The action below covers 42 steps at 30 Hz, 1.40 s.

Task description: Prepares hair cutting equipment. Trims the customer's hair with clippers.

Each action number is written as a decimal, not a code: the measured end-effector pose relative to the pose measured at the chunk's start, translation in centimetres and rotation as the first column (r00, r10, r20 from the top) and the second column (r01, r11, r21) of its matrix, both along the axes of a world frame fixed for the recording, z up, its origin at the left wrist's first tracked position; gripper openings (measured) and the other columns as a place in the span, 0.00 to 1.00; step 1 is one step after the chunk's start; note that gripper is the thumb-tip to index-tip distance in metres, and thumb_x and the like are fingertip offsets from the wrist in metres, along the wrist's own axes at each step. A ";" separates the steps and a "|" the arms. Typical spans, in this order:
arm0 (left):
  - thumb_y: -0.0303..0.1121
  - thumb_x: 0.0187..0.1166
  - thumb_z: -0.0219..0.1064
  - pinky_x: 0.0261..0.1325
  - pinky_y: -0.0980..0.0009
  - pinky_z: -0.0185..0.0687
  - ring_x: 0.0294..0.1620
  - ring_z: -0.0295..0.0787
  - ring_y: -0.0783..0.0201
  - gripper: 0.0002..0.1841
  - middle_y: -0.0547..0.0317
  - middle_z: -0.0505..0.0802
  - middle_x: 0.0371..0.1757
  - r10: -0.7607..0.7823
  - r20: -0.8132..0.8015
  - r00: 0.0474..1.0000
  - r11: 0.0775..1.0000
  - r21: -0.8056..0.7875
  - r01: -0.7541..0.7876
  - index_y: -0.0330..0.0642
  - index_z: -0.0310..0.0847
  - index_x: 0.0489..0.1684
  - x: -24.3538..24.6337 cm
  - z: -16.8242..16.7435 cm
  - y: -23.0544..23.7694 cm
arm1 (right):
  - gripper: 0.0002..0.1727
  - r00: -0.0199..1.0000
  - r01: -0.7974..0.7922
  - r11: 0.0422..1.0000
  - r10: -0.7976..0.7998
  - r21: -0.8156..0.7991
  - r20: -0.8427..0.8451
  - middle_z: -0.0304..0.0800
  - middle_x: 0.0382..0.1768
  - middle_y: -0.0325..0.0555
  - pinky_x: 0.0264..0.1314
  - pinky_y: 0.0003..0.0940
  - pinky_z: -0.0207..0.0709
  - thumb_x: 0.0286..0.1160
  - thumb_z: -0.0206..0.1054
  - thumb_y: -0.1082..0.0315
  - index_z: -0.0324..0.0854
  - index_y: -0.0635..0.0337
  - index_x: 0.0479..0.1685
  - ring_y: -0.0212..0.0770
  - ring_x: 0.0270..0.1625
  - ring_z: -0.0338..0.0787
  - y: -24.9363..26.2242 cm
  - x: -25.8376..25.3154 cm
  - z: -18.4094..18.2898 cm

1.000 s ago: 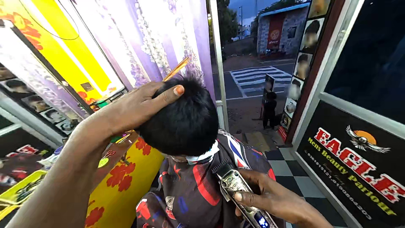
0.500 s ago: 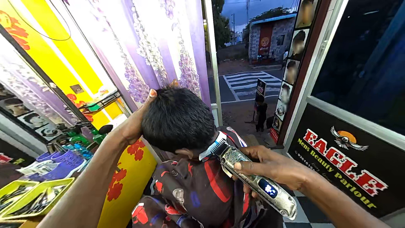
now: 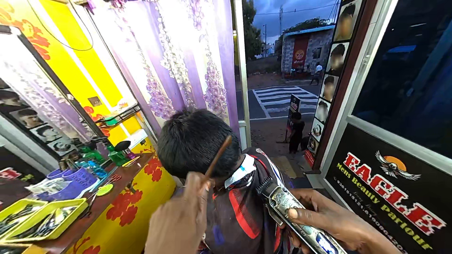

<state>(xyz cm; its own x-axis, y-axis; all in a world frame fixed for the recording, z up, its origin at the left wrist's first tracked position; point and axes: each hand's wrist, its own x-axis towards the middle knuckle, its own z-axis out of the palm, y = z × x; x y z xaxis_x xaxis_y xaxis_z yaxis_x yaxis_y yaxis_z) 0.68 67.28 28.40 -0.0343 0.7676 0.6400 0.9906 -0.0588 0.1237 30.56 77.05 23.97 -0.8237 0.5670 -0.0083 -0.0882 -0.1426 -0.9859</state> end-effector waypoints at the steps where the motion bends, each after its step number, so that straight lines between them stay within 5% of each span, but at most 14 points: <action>1: 0.43 0.90 0.52 0.14 0.48 0.76 0.14 0.84 0.47 0.19 0.53 0.84 0.16 0.016 -0.026 1.000 0.999 -0.047 -0.017 0.38 0.83 0.54 0.8 -0.7 -0.1 | 0.24 1.000 -0.004 1.000 0.004 -0.001 0.004 0.95 0.45 0.46 0.35 0.39 0.94 0.75 0.74 0.47 0.81 0.51 0.62 0.43 0.35 0.97 0.1 0.0 0.1; 4: 0.43 0.88 0.54 0.13 0.49 0.76 0.13 0.84 0.44 0.17 0.50 0.84 0.16 -0.001 -0.129 0.992 1.000 -0.028 -0.003 0.40 0.85 0.53 1.9 -3.1 0.1 | 0.23 0.999 -0.018 1.000 0.017 0.016 0.045 0.95 0.45 0.45 0.36 0.38 0.94 0.75 0.74 0.48 0.81 0.51 0.61 0.41 0.34 0.97 0.4 0.0 1.1; 7: 0.41 0.90 0.55 0.19 0.57 0.82 0.22 0.90 0.55 0.15 0.52 0.94 0.34 -0.206 -0.099 0.974 0.973 0.087 0.215 0.44 0.86 0.56 -0.2 -2.1 -0.6 | 0.21 0.994 -0.028 0.996 0.019 0.079 0.108 0.95 0.43 0.45 0.35 0.38 0.94 0.75 0.73 0.48 0.83 0.51 0.58 0.41 0.34 0.96 1.4 0.1 3.3; 9: 0.42 0.93 0.52 0.22 0.66 0.82 0.23 0.87 0.65 0.15 0.56 0.94 0.44 -0.305 0.024 0.952 0.927 0.234 0.291 0.49 0.75 0.68 -3.1 0.1 -0.5 | 0.21 0.988 -0.047 0.994 0.031 0.099 0.152 0.94 0.43 0.46 0.35 0.38 0.94 0.76 0.72 0.48 0.83 0.52 0.58 0.41 0.34 0.96 2.1 -0.2 5.4; 12: 0.40 0.92 0.51 0.17 0.73 0.75 0.18 0.78 0.74 0.30 0.61 0.92 0.57 -0.299 0.207 0.932 0.901 0.384 0.203 0.59 0.47 0.92 -7.8 4.7 1.6 | 0.19 0.956 -0.082 0.993 0.054 0.086 0.288 0.94 0.42 0.49 0.35 0.36 0.93 0.80 0.67 0.51 0.82 0.55 0.59 0.41 0.33 0.95 2.7 -1.8 8.5; 13: 0.40 0.92 0.50 0.19 0.73 0.75 0.20 0.78 0.73 0.28 0.61 0.91 0.58 -0.265 0.212 0.940 0.902 0.399 0.164 0.57 0.51 0.92 -9.5 5.9 2.8 | 0.19 0.941 -0.098 0.992 0.066 0.080 0.333 0.94 0.41 0.49 0.35 0.36 0.93 0.82 0.66 0.52 0.81 0.56 0.59 0.41 0.32 0.95 2.9 -2.4 9.1; 16: 0.39 0.91 0.50 0.47 0.61 0.82 0.47 0.86 0.63 0.20 0.52 0.89 0.64 -0.268 0.259 0.928 0.928 0.330 0.176 0.46 0.80 0.73 -13.4 7.0 6.8 | 0.17 0.897 -0.150 0.987 0.114 0.051 0.427 0.94 0.38 0.48 0.32 0.33 0.91 0.87 0.63 0.52 0.81 0.57 0.55 0.39 0.29 0.95 3.5 -4.1 9.8; 18: 0.46 0.93 0.44 0.46 0.62 0.79 0.46 0.84 0.65 0.24 0.56 0.87 0.65 -0.324 0.442 0.836 0.944 0.209 0.255 0.45 0.81 0.72 -13.3 6.6 8.9 | 0.17 0.866 -0.160 0.987 0.127 0.027 0.483 0.94 0.38 0.47 0.32 0.33 0.91 0.88 0.62 0.52 0.80 0.57 0.53 0.39 0.30 0.95 3.6 -4.8 10.3; 20: 0.56 0.92 0.40 0.60 0.60 0.85 0.57 0.88 0.67 0.30 0.61 0.90 0.63 -0.320 0.657 0.683 0.936 0.105 0.336 0.47 0.79 0.72 -12.2 6.1 9.9 | 0.16 0.837 -0.156 0.988 0.132 0.000 0.531 0.94 0.39 0.46 0.34 0.34 0.92 0.89 0.61 0.52 0.80 0.56 0.52 0.40 0.31 0.96 3.4 -5.3 10.9; 22: 0.61 0.91 0.39 0.57 0.66 0.86 0.52 0.88 0.72 0.30 0.65 0.91 0.51 -0.282 0.801 0.528 0.922 0.075 0.379 0.49 0.78 0.67 -11.0 5.6 10.6 | 0.17 0.825 -0.145 0.989 0.128 -0.013 0.550 0.94 0.39 0.45 0.35 0.33 0.92 0.89 0.60 0.50 0.80 0.56 0.50 0.39 0.31 0.95 3.2 -5.6 11.2; 25: 0.62 0.90 0.38 0.50 0.72 0.88 0.47 0.90 0.75 0.30 0.69 0.93 0.47 -0.273 0.908 0.319 0.882 0.104 0.459 0.55 0.81 0.62 -10.1 5.5 10.9 | 0.18 0.837 -0.114 0.994 0.099 -0.007 0.538 0.93 0.37 0.45 0.33 0.32 0.91 0.88 0.61 0.50 0.79 0.56 0.51 0.38 0.29 0.95 2.8 -6.1 11.2; 29: 0.63 0.89 0.39 0.46 0.71 0.89 0.44 0.91 0.74 0.31 0.68 0.94 0.44 -0.277 0.910 0.308 0.873 0.104 0.476 0.54 0.84 0.57 -9.4 5.9 11.1 | 0.18 0.877 -0.056 0.998 0.033 0.033 0.480 0.93 0.38 0.48 0.34 0.35 0.92 0.85 0.65 0.50 0.80 0.57 0.55 0.41 0.31 0.95 2.7 -6.5 10.2; 35: 0.65 0.87 0.42 0.55 0.64 0.90 0.52 0.92 0.68 0.32 0.63 0.94 0.51 -0.273 0.913 0.305 0.850 0.080 0.520 0.54 0.84 0.62 -10.2 5.8 12.3 | 0.19 0.935 -0.035 0.982 -0.033 0.185 0.354 0.93 0.41 0.47 0.37 0.36 0.93 0.80 0.69 0.54 0.81 0.58 0.59 0.41 0.33 0.95 2.3 -6.6 8.5; 42: 0.63 0.88 0.42 0.54 0.65 0.90 0.52 0.92 0.68 0.30 0.64 0.95 0.51 -0.276 0.922 0.271 0.817 0.077 0.572 0.56 0.86 0.61 -10.1 6.1 12.2 | 0.25 0.938 0.012 0.908 -0.156 0.419 0.310 0.94 0.44 0.45 0.46 0.41 0.94 0.73 0.72 0.47 0.83 0.56 0.59 0.42 0.40 0.96 1.6 -7.1 7.4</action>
